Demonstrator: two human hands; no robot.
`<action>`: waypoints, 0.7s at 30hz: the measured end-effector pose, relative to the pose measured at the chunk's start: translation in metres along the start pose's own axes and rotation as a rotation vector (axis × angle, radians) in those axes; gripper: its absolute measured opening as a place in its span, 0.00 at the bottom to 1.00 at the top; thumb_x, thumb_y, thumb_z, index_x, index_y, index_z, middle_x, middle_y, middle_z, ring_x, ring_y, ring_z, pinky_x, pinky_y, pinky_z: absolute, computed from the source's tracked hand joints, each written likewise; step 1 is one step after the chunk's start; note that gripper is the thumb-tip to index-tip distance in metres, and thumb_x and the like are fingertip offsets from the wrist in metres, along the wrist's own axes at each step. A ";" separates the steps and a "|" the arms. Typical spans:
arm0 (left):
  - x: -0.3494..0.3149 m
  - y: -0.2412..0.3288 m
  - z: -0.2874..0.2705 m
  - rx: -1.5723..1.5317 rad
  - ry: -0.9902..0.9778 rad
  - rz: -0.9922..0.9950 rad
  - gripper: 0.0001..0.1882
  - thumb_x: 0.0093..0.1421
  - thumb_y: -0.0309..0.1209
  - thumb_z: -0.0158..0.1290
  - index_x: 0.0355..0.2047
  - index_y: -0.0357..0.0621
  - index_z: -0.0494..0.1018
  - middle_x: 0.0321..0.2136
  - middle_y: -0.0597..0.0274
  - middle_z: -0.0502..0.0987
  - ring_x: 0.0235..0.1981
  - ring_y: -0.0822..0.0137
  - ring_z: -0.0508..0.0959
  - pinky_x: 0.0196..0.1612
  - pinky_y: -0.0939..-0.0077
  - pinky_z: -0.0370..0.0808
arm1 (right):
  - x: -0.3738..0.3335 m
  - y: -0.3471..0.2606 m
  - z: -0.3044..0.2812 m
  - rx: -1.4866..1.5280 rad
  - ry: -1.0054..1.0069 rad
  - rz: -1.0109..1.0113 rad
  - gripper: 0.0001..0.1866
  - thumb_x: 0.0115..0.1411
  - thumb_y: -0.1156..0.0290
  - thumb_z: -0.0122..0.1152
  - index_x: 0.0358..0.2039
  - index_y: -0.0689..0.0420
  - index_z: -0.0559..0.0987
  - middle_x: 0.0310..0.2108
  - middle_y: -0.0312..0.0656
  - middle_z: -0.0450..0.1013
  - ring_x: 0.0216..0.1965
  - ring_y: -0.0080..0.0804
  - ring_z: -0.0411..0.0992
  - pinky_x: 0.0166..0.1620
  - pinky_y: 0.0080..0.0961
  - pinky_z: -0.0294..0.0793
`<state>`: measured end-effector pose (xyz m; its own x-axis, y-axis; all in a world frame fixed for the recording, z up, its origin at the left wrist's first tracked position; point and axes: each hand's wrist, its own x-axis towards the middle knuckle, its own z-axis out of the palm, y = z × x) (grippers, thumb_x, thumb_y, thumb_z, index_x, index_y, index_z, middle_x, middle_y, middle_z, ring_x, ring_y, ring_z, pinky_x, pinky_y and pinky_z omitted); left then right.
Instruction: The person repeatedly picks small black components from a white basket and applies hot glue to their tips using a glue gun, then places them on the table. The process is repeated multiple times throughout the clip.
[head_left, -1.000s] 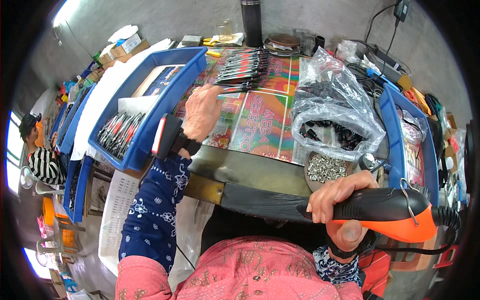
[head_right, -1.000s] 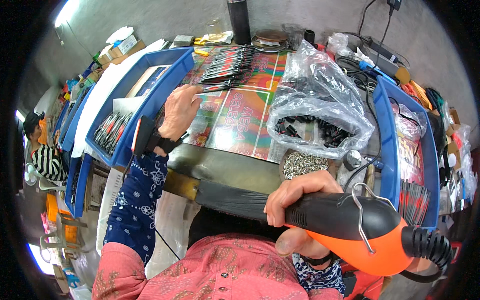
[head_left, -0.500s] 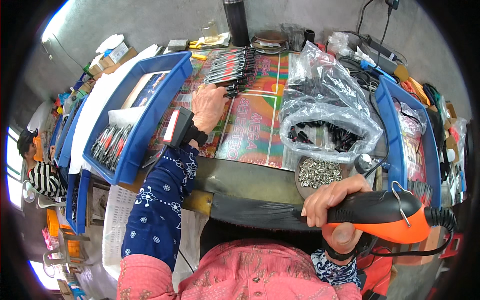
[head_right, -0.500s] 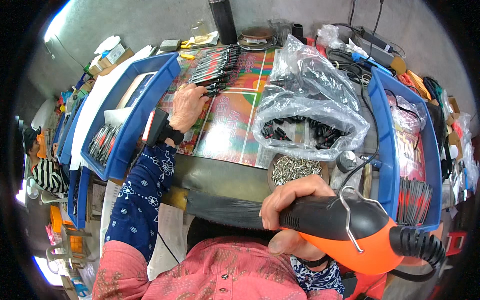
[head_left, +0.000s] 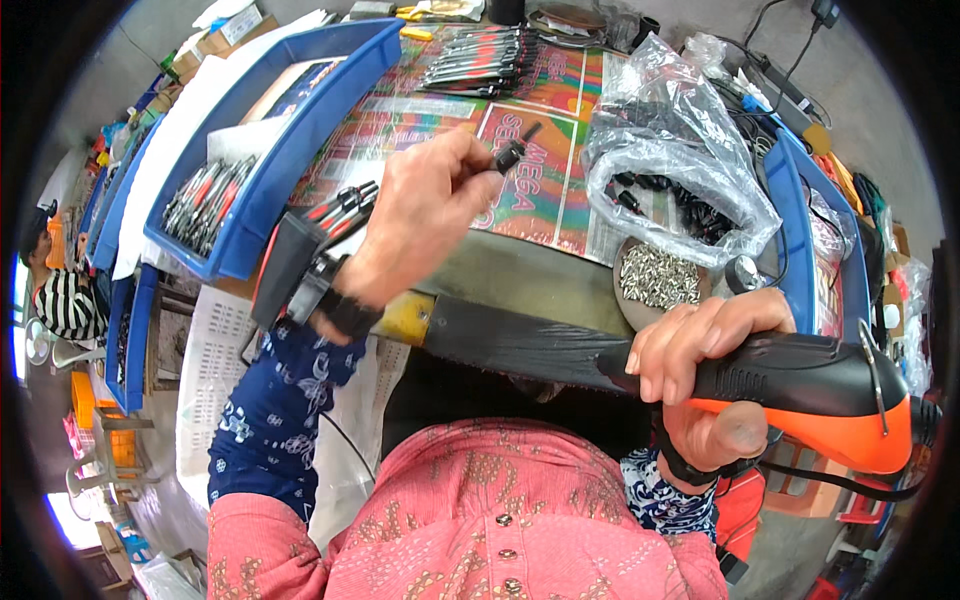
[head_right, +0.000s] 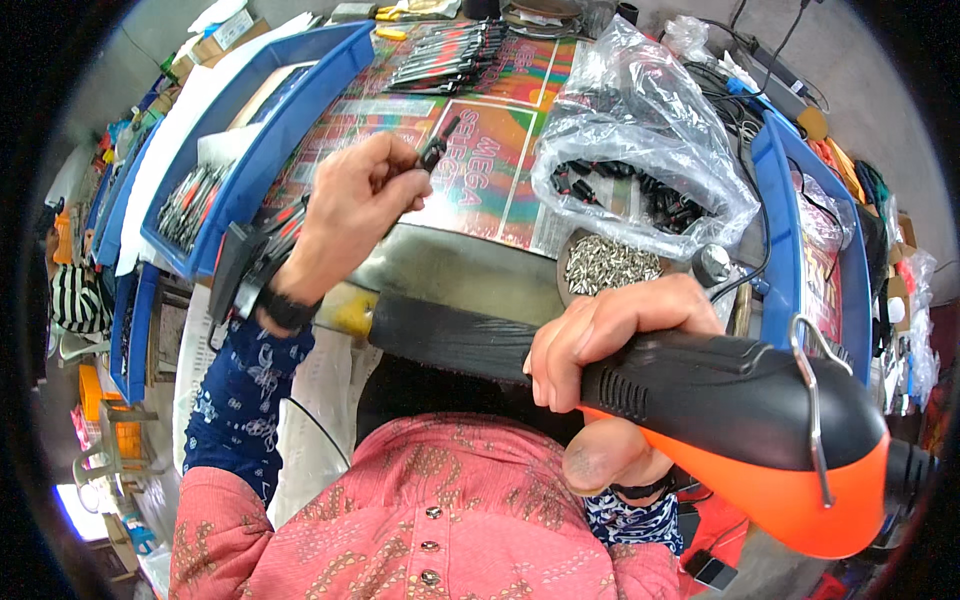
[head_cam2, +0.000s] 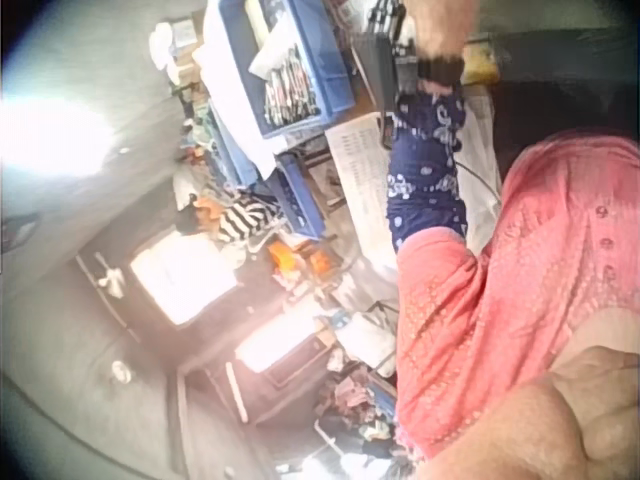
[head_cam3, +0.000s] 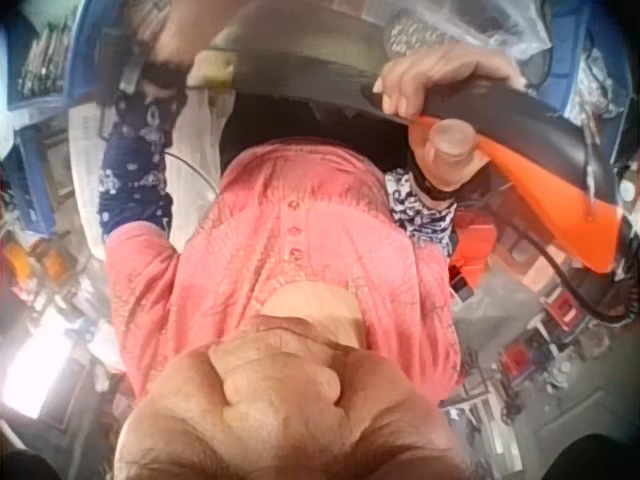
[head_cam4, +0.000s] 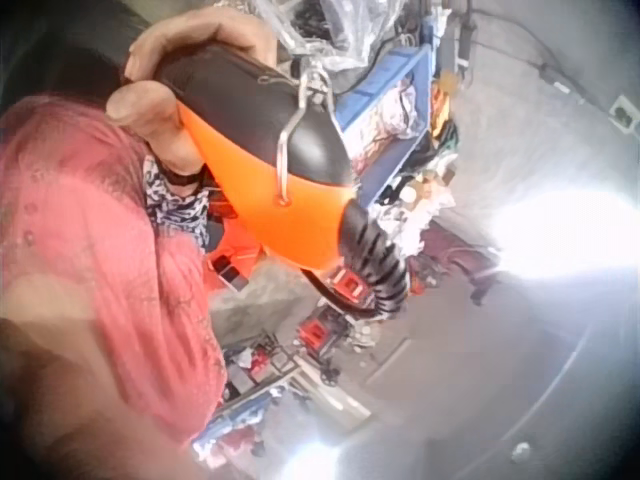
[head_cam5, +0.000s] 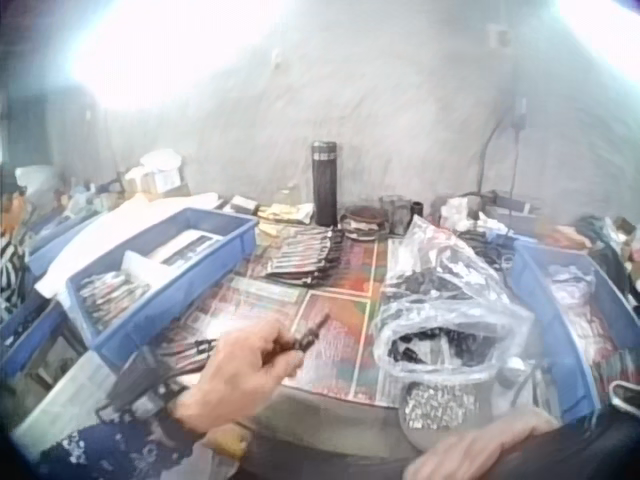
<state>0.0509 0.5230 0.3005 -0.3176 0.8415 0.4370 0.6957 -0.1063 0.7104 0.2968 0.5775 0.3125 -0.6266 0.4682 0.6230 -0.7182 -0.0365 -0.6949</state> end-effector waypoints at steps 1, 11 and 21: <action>-0.015 0.012 -0.003 -0.171 -0.039 -0.108 0.05 0.55 0.23 0.52 0.28 0.32 0.70 0.18 0.61 0.75 0.19 0.78 0.74 0.21 0.85 0.69 | 0.004 0.002 -0.001 0.000 -0.056 -0.011 0.34 0.35 0.73 0.78 0.39 0.62 0.64 0.22 0.45 0.70 0.23 0.34 0.70 0.31 0.33 0.72; -0.120 0.058 -0.006 -0.816 -0.143 -0.657 0.06 0.58 0.23 0.52 0.34 0.32 0.71 0.23 0.64 0.75 0.20 0.79 0.75 0.22 0.86 0.74 | 0.008 0.004 0.034 -0.254 -0.031 0.007 0.35 0.43 0.38 0.66 0.34 0.55 0.63 0.17 0.34 0.64 0.16 0.27 0.66 0.28 0.27 0.69; -0.152 0.051 0.018 -1.142 -0.070 -0.804 0.04 0.60 0.24 0.49 0.32 0.35 0.66 0.29 0.54 0.76 0.22 0.71 0.77 0.23 0.80 0.75 | 0.014 0.018 0.044 -0.179 -0.154 -0.005 0.38 0.42 0.36 0.64 0.36 0.56 0.63 0.18 0.34 0.65 0.18 0.27 0.66 0.29 0.27 0.70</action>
<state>0.1461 0.3991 0.2601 -0.3175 0.8982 -0.3041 -0.5733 0.0736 0.8161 0.2621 0.5447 0.3247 -0.6720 0.3276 0.6642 -0.6647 0.1285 -0.7359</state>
